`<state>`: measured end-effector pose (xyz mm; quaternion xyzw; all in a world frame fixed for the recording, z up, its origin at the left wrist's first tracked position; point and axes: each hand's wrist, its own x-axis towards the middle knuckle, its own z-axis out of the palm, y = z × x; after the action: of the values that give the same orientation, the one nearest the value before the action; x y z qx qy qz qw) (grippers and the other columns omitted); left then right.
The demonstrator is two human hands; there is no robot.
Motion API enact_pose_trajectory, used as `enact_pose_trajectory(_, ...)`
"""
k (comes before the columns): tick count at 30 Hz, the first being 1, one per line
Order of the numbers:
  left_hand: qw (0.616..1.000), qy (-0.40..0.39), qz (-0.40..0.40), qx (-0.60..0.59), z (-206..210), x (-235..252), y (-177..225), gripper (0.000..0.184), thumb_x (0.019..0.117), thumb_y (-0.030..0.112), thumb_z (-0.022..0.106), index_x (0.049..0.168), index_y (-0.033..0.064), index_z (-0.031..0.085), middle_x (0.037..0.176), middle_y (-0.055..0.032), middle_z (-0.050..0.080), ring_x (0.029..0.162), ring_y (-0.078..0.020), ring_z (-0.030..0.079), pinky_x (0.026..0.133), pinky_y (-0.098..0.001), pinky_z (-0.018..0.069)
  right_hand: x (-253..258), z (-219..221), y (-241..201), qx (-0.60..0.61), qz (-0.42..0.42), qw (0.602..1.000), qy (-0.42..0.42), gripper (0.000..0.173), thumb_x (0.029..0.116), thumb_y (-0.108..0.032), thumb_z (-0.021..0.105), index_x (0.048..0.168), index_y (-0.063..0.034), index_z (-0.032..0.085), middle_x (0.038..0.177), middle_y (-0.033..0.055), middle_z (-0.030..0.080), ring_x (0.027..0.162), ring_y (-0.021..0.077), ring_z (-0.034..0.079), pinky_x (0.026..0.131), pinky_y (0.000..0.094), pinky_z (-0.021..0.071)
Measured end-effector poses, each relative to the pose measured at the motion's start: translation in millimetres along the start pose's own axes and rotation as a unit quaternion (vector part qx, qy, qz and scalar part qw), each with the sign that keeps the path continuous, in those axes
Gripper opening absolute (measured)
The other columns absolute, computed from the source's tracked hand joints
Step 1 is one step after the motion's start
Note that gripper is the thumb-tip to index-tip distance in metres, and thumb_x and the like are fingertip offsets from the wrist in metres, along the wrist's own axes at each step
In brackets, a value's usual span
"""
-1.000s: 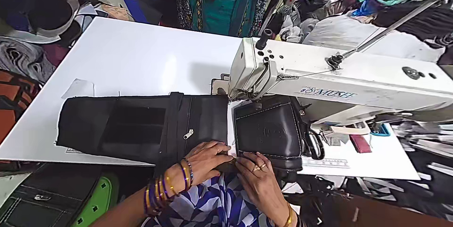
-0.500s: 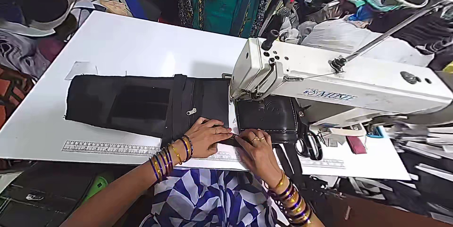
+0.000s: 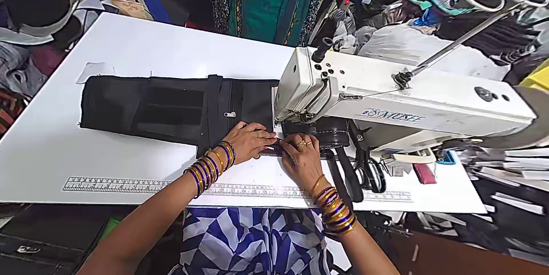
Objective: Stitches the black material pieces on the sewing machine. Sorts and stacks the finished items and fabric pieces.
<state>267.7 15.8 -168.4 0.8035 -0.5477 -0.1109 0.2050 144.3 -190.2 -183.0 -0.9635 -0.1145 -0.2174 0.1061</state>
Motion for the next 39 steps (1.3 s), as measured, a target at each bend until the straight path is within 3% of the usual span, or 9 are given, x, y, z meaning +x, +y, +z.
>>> enact_pose_trajectory(8,0.998,0.066,0.014,0.001,4.6,7.3,-13.0,0.036,0.1062,0.022,0.047,0.133,0.0194,0.071,0.14,-0.0025,0.066,0.138,-0.0336,0.053,0.104,-0.0621,0.039,-13.0,-15.1,4.0,0.081,0.03,0.995,0.044,0.029,0.0919,-0.012,0.058,0.11,-0.007,0.079,0.119,0.0151,0.074,0.119,0.0348,0.067,0.105,0.053,0.0477)
enact_pose_trajectory(12,0.993,0.113,0.034,0.008,9.4,8.0,-14.6,0.038,0.1033,0.02,0.046,0.132,0.0173,0.071,0.137,-0.0046,0.068,0.132,-0.0388,0.058,0.098,-0.0662,0.0422,-83.6,-83.3,51.5,-0.016,0.292,0.942,0.165,0.02,0.0886,0.0,0.06,0.098,0.0071,0.076,0.096,0.0243,0.074,0.088,0.0343,0.073,0.08,0.0457,0.0592)
enact_pose_trajectory(16,0.989,0.137,0.05,0.026,11.3,7.9,-14.3,0.037,0.1002,0.017,0.051,0.132,0.012,0.07,0.134,-0.009,0.069,0.127,-0.0401,0.061,0.096,-0.0659,0.0446,-134.9,-128.4,118.2,-0.079,0.524,0.845,0.071,0.031,0.0969,-0.018,0.067,0.115,0.0074,0.071,0.115,0.031,0.068,0.102,0.044,0.068,0.093,0.0581,0.0511)
enact_pose_trajectory(23,0.993,0.105,0.027,0.042,8.2,8.2,-6.1,0.035,0.1035,0.013,0.053,0.134,0.0138,0.069,0.139,-0.0081,0.066,0.132,-0.0393,0.057,0.098,-0.0663,0.0429,-137.1,-139.6,125.5,-0.057,0.526,0.844,0.087,0.028,0.0998,-0.013,0.06,0.11,0.0106,0.072,0.109,0.0326,0.07,0.102,0.045,0.069,0.095,0.0602,0.0494)
enact_pose_trajectory(27,0.998,0.054,-0.016,0.026,-0.3,7.7,-0.6,0.035,0.107,0.019,0.049,0.136,0.0172,0.068,0.143,-0.0065,0.063,0.138,-0.0348,0.052,0.105,-0.0625,0.039,-96.8,-115.7,44.9,0.252,0.426,0.846,0.197,0.017,0.0911,0.001,0.064,0.105,0.0087,0.069,0.084,0.0025,0.073,0.068,0.0027,0.068,0.065,0.0216,0.0588)
enact_pose_trajectory(31,0.999,0.015,-0.025,0.038,-2.5,10.9,-0.6,0.036,0.1087,0.021,0.046,0.138,0.0191,0.067,0.147,-0.0037,0.06,0.142,-0.0316,0.048,0.106,-0.0584,0.0382,-31.7,-49.2,-41.5,0.446,0.377,0.807,0.089,0.024,0.0826,0.007,0.07,0.103,0.003,0.058,0.069,-0.0035,0.066,0.057,0.0042,0.065,0.057,0.0224,0.0579)
enact_pose_trajectory(33,0.999,-0.003,-0.034,0.034,-6.0,10.9,1.6,0.037,0.1098,0.021,0.044,0.14,0.0193,0.065,0.149,-0.003,0.058,0.144,-0.0308,0.046,0.108,-0.0578,0.0366,-21.1,-22.0,-50.0,0.329,0.355,0.87,0.09,0.017,0.0835,-0.002,0.074,0.094,0.0019,0.061,0.067,-0.0008,0.062,0.056,0.0054,0.061,0.056,0.0225,0.0527)
enact_pose_trajectory(35,0.999,-0.002,-0.032,0.028,-8.8,10.9,1.0,0.037,0.1102,0.023,0.043,0.14,0.0189,0.065,0.149,-0.0023,0.058,0.144,-0.0296,0.045,0.108,-0.0571,0.0367,-25.0,-15.0,-54.6,0.157,0.282,0.942,0.09,0.016,0.0869,-0.01,0.074,0.093,0.0049,0.074,0.081,0.0143,0.072,0.072,0.0241,0.07,0.069,0.0406,0.057)
enact_pose_trajectory(39,0.999,0.049,0.005,0.005,-2.6,10.2,-6.2,0.033,0.1078,0.02,0.049,0.133,0.0152,0.07,0.141,-0.0043,0.064,0.137,-0.0302,0.053,0.103,-0.0558,0.0414,-37.6,-5.5,-65.5,0.054,0.212,0.974,0.065,0.023,0.0898,-0.011,0.066,0.107,-0.0029,0.08,0.102,0.023,0.071,0.093,0.0426,0.066,0.081,0.0554,0.0514)
